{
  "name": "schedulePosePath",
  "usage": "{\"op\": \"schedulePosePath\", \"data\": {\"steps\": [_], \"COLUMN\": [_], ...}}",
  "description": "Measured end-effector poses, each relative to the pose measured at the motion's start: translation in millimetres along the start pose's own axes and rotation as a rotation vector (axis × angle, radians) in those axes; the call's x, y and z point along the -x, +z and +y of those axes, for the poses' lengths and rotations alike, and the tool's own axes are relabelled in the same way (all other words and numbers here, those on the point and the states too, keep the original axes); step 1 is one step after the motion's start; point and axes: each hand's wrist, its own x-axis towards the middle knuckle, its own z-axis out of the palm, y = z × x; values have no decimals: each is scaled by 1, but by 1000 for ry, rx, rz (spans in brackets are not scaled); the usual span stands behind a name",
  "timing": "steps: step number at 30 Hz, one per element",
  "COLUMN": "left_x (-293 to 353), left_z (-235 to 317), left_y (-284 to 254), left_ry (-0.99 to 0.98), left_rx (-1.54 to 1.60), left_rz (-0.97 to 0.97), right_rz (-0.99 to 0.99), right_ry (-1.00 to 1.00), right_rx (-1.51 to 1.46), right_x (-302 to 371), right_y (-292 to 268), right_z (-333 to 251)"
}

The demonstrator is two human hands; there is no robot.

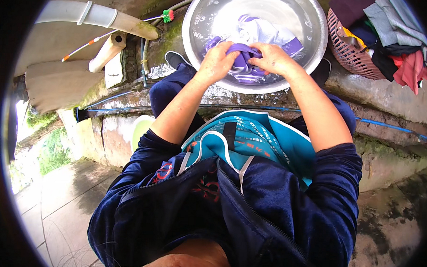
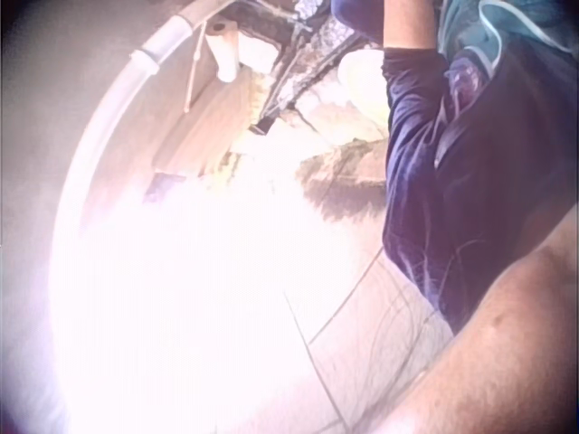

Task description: The person washes a purple garment by hand in a metal basin filled with water. They repeatedly submerge, agitate, and wring the cloth, then lift and squeeze it to remove excess water.

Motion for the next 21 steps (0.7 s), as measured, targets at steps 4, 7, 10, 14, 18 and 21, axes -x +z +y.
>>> {"op": "schedulePosePath", "data": {"steps": [4,7,10,14,18,21], "left_x": [5,11,21,37,53,53], "left_z": [2,-10,-28,-52,-58,-40], "left_y": [20,29,33,8,-36,-57], "left_ry": [33,116,280,-13,79,427], "left_rx": [-12,11,-131,19,-2,-175], "left_rz": [-89,-146,-64,60,91,58], "right_rz": [-85,-12,375,748,1130,1045], "right_ry": [91,143,42,-175,-554,-601], "right_rx": [26,41,63,-113,-465,-1138], "right_x": [-5,-12,-22,-35,-32,-16], "right_y": [-6,-25,-39,-79,-121,-138], "right_z": [16,39,67,98,85,38]}}
